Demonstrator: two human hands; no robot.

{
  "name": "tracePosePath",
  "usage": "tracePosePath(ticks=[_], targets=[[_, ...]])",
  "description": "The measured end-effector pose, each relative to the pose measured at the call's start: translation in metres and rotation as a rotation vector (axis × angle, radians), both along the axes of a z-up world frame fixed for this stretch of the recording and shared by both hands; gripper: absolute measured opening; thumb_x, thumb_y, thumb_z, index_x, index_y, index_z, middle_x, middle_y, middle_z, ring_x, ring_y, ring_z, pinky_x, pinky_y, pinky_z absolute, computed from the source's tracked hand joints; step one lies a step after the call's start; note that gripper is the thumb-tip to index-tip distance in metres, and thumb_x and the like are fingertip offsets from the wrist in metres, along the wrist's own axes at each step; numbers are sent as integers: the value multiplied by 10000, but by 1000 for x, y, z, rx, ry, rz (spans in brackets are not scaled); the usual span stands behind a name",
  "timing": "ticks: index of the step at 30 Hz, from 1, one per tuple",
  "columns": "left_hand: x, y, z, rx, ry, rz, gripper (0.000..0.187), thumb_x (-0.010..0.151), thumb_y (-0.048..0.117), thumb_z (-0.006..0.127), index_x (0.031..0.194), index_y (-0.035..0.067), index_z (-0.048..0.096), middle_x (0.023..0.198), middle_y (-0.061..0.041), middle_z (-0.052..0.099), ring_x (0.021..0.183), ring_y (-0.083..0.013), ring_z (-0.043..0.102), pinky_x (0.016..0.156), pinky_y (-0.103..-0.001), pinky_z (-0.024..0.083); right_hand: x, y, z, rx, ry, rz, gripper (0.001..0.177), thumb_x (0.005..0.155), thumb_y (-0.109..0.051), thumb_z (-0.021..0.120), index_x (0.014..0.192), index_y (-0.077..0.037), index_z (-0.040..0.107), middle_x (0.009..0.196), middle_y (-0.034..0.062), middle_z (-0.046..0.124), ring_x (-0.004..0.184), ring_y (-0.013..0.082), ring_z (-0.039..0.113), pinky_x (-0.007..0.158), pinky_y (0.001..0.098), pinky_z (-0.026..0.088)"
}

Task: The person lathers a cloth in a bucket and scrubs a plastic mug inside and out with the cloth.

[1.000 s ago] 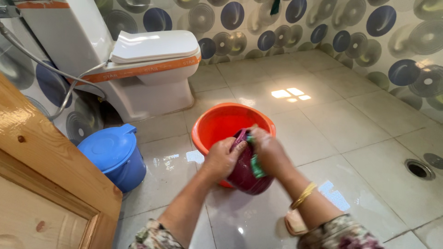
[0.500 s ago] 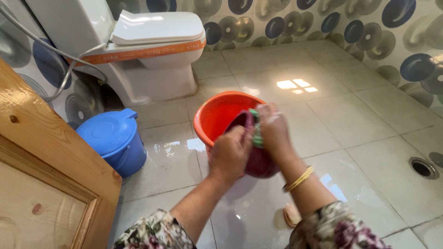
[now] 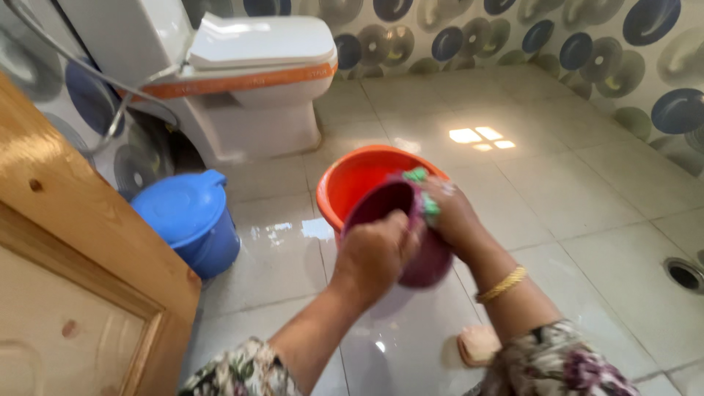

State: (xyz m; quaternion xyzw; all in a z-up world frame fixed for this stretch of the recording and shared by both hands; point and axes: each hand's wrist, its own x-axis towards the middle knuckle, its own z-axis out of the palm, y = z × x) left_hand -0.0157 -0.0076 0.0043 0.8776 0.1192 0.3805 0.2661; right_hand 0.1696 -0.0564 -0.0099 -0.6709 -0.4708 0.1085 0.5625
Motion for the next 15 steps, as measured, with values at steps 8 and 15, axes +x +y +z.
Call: tracePosePath(ticks=[8,15], targets=[[-7,11,9,-151,-47,144,329,1035,301,581,825,49,608,696,-201,664,656,-396,658,601,-490,513,-50,-8,3,-178,-235,-205,212,950,-113,574,1104,-38,699,813,194,673,712,315,646,678,413,529],[-1,-21,-14,50,-56,-4,346,1051,305,583,802,64,593,709,-187,663,646,-390,666,609,-479,524,17,-7,-19,-176,139,58,177,954,-217,609,990,-65,693,890,91,730,795,210,691,744,347,581]])
